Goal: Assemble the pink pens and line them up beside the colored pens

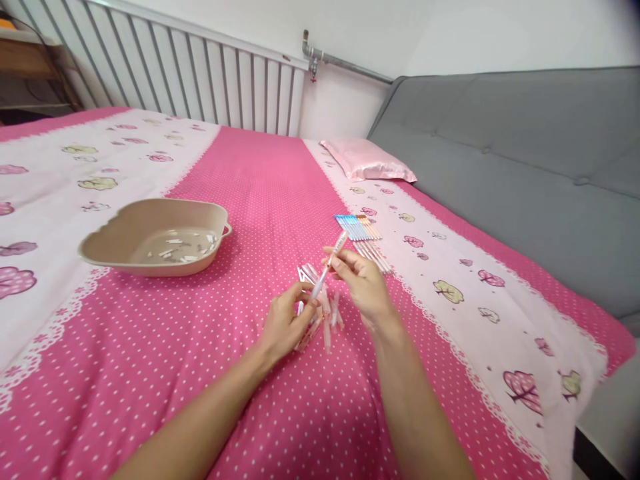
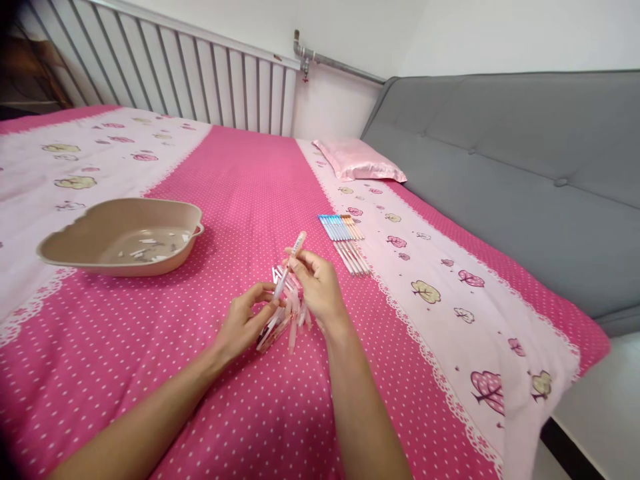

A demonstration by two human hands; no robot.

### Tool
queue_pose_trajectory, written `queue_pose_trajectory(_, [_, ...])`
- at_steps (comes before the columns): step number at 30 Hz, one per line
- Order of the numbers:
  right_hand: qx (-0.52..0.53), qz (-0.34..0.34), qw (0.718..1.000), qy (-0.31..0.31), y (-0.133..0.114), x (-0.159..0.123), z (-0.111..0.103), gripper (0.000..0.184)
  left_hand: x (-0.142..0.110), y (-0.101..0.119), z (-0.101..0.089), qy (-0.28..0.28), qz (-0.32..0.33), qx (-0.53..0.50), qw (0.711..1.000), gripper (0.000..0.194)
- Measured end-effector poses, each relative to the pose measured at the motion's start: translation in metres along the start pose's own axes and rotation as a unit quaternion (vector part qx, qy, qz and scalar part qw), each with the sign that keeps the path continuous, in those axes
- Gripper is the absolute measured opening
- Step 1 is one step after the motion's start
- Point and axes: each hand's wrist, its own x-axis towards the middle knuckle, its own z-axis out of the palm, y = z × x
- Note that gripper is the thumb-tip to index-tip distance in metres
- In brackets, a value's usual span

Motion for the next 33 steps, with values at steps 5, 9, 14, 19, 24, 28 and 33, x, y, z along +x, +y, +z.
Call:
queue_pose_trajectory(5, [-0.007, 0.009, 1.000, -0.015, 0.0012, -0.0005, 0.0000, 0.024, -0.0003, -0.0012, 0.0007, 0.010, -0.012, -0.002, 1.000, 0.018])
queue_pose_trajectory(9, [-0.006, 0.012, 1.000, -0.016, 0.0011, -0.0007, 0.0000, 0.024, -0.0003, -0.0041, 0.0009, 0.009, -0.014, -0.013, 1.000, 0.019])
queue_pose_trajectory(14, [-0.017, 0.014, 1.000, -0.019, 0.0012, -0.0007, 0.0007, 0.026, 0.0001, -0.0036, -0.0001, 0.005, -0.015, -0.018, 1.000, 0.020])
queue_pose_trajectory(19, [-0.022, 0.016, 0.999, -0.030, 0.0026, -0.0006, 0.0020, 0.027, -0.0001, -0.0015, -0.0012, 0.004, -0.015, -0.035, 0.999, 0.020])
queue_pose_trajectory(24, [0.004, 0.009, 0.999, -0.034, 0.0049, 0.0000, 0.0011, 0.026, -0.0003, -0.0021, -0.0006, -0.002, -0.024, -0.048, 0.999, 0.020])
queue_pose_trajectory(28, [0.014, 0.012, 0.999, -0.031, 0.0056, 0.0004, 0.0007, 0.024, 0.0001, -0.0024, 0.0001, 0.000, -0.021, -0.038, 0.999, 0.020])
queue_pose_trajectory(33, [0.007, 0.014, 0.999, -0.035, 0.0058, -0.0002, 0.0009, 0.026, 0.0008, -0.0007, -0.0002, -0.006, -0.012, -0.043, 0.999, 0.019])
